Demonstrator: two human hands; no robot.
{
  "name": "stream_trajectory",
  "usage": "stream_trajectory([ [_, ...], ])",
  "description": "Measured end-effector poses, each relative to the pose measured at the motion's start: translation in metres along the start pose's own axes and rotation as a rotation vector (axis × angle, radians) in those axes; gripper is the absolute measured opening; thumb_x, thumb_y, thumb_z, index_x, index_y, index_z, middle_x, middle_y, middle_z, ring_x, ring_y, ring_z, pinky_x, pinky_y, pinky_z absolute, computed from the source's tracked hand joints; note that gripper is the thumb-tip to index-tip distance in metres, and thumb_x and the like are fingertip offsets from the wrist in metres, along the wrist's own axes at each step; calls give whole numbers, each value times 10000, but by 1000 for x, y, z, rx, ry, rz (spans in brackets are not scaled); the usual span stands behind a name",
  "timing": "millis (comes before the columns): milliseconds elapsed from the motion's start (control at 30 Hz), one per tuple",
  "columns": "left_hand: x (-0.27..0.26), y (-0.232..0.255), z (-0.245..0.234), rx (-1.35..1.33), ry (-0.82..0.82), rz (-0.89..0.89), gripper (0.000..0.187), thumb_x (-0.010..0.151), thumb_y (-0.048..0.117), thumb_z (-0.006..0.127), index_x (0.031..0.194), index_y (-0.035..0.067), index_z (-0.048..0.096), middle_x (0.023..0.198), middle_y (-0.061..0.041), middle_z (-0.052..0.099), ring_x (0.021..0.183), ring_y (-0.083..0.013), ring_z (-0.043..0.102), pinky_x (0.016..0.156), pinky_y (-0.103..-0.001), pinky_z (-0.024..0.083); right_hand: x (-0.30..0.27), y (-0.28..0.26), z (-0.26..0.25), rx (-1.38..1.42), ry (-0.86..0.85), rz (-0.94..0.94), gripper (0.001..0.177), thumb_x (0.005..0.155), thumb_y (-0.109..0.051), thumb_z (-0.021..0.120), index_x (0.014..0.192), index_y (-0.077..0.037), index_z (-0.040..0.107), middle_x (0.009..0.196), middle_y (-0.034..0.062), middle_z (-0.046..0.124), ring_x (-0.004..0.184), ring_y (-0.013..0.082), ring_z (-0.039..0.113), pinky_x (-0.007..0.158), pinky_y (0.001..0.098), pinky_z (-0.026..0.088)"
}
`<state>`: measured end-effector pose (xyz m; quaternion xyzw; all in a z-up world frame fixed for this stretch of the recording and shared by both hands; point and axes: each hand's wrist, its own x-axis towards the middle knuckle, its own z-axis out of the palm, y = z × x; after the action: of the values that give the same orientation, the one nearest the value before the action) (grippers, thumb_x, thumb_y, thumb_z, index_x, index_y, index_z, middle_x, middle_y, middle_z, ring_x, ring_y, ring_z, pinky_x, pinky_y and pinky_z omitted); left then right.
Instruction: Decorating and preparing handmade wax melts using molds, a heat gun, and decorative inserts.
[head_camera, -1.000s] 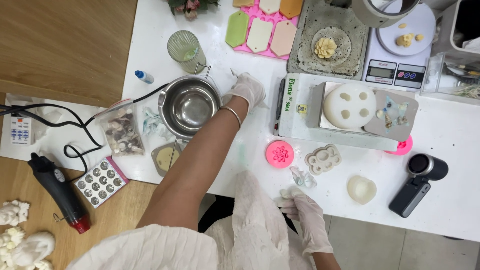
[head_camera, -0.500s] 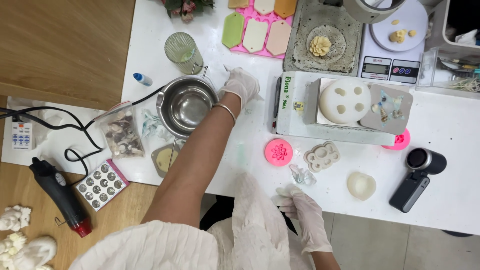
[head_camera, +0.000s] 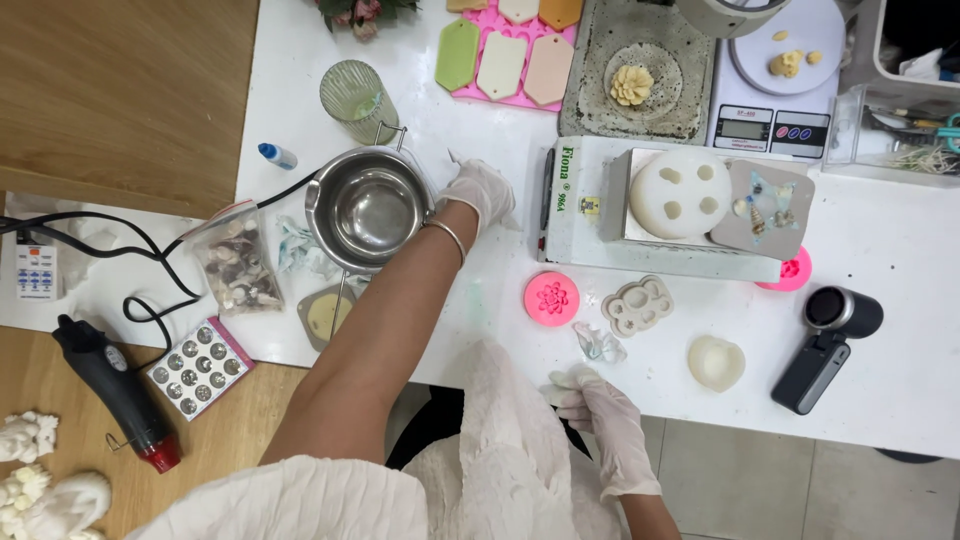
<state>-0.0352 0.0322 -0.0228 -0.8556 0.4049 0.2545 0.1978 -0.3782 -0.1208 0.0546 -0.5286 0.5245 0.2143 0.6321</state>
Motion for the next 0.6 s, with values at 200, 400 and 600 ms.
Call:
stream_trajectory([
  [200,6,-25,-23,4,85,70,197,934,139,661,1096,142,772,1091,-72,775,983,-291,752,744,-445,570,-10,-14,0,-25,3,3,385,1004,-341,575,983,-16,780,775,74,725,671,172,656,677,312,537],
  [400,46,-53,-10,-56,216,-145,188,928,116,652,1050,157,789,1062,-51,775,975,-275,745,701,-448,566,4,-13,-6,-47,18,13,398,1013,-344,552,987,-12,768,803,80,771,673,167,664,688,312,538],
  [600,51,-43,-1,-75,167,-138,198,935,134,644,1056,167,797,1058,-53,781,967,-266,747,761,-427,544,15,3,-11,2,43,26,358,1004,-327,570,985,-15,744,802,95,759,660,182,668,669,325,545],
])
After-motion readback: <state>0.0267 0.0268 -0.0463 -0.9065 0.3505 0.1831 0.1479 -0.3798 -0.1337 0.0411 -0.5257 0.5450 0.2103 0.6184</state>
